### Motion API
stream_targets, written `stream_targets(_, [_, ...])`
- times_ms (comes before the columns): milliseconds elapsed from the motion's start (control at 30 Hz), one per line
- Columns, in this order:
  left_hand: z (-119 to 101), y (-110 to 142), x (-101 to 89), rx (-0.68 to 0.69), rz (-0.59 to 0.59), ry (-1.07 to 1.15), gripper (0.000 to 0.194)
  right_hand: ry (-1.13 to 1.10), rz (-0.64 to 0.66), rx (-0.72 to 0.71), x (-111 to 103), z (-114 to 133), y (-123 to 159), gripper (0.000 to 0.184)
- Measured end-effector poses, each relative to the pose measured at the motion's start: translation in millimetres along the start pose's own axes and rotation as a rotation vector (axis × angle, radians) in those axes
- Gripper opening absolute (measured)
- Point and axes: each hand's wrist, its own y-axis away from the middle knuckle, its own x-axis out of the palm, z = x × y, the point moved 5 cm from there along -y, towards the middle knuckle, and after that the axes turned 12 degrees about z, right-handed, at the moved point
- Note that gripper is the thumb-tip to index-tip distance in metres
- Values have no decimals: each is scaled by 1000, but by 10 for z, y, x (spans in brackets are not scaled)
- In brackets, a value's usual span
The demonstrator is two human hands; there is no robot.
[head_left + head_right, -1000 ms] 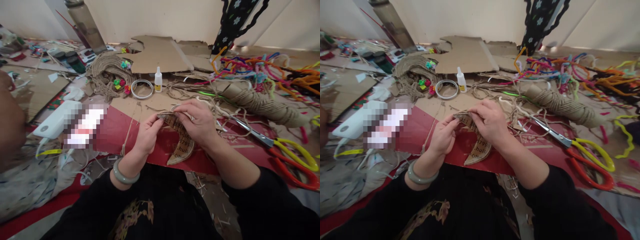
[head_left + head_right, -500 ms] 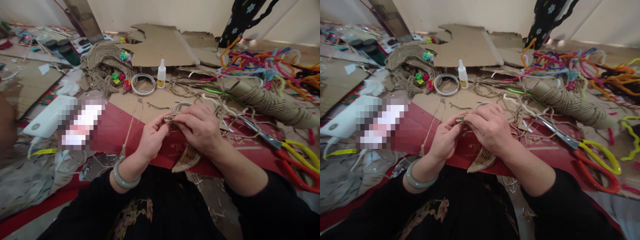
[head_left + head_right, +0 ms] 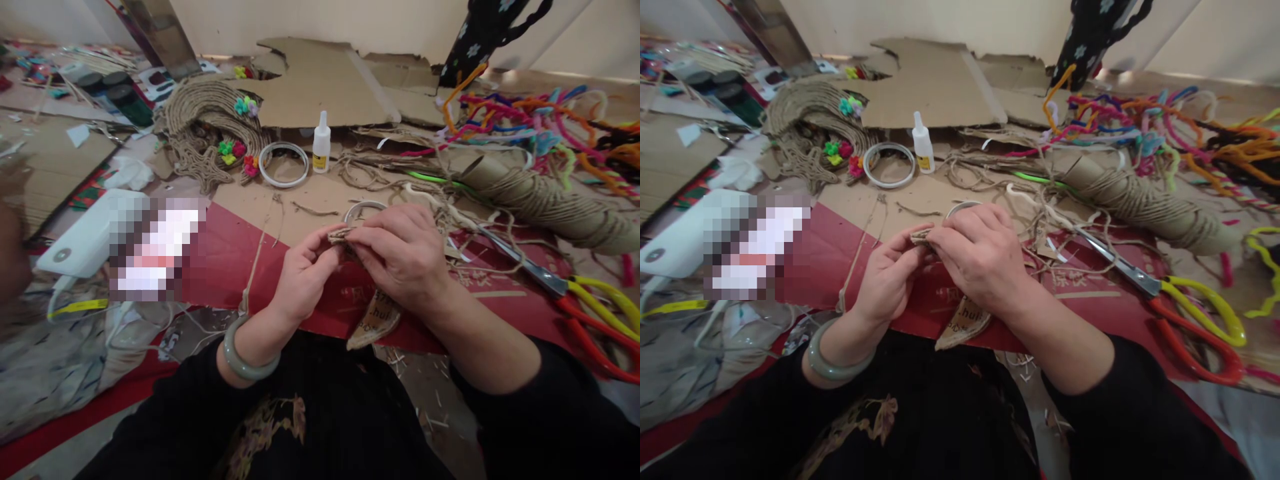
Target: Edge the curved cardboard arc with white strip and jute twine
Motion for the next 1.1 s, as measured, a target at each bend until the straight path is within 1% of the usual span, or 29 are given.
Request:
stream_targets(167, [17,16,-24,-26,-1,-44,29,-23,25,17,14,-10,3,13])
stream_targets(333, [13,19,-21,-24,13,-17,33,-10,21,18,14,-1,1,12])
stream_targets(567, [-3,17,-26,-19,-24,13,32,-7,36,27,30,8,2,14])
stream_targets(767, [1,10,-20,-8,-4,-4,28,-18,34,37,33,7,2,14])
stream_targets(1000, [17,14,-28,-19,-2,-1,31,14,8,6,20,27,1,11])
stream_targets(1100, [9,17,-29,-27,-6,-18,33,10,20,14,23,27,0,12])
